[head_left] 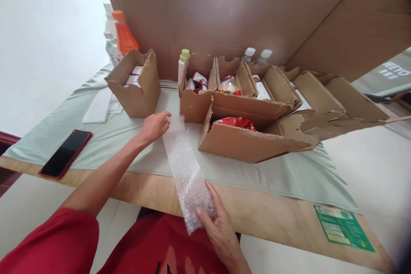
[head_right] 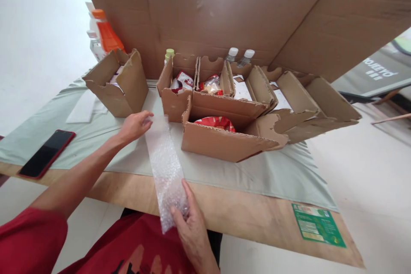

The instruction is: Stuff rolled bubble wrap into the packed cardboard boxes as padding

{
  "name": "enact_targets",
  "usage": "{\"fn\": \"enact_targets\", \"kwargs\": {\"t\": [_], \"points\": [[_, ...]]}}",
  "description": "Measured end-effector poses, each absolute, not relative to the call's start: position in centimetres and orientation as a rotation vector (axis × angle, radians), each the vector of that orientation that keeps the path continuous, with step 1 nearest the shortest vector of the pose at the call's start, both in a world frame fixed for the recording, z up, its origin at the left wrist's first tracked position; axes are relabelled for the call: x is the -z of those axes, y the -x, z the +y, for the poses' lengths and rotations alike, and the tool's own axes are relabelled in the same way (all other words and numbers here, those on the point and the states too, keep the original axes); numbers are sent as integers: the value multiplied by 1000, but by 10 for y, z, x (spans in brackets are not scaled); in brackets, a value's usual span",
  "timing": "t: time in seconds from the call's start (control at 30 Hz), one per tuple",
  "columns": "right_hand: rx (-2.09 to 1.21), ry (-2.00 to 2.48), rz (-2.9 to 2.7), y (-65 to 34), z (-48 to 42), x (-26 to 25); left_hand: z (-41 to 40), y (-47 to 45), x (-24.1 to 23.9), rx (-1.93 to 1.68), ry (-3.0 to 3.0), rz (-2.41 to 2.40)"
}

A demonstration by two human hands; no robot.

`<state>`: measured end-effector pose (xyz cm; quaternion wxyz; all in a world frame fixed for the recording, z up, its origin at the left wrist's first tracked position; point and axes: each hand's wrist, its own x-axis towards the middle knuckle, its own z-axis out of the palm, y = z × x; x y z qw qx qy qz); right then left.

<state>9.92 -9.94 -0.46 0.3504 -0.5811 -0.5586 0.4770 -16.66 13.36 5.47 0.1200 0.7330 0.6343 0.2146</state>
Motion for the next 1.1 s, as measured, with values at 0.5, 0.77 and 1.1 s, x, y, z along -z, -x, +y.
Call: {"fn": "enact_targets", "kwargs": {"t": [0.5,0.77,1.1], "points": [[-1812,1162,-821,-79,-82,-27,-84,165,-24,-607,-2262,1179],[-1567,1215,-918,-81,-63,-32,-36,135,-7,-762,-1718,1721],[-230,1122,-2187,-89,-46,-2,-22,138,0,-635,-1799,1836]]}}
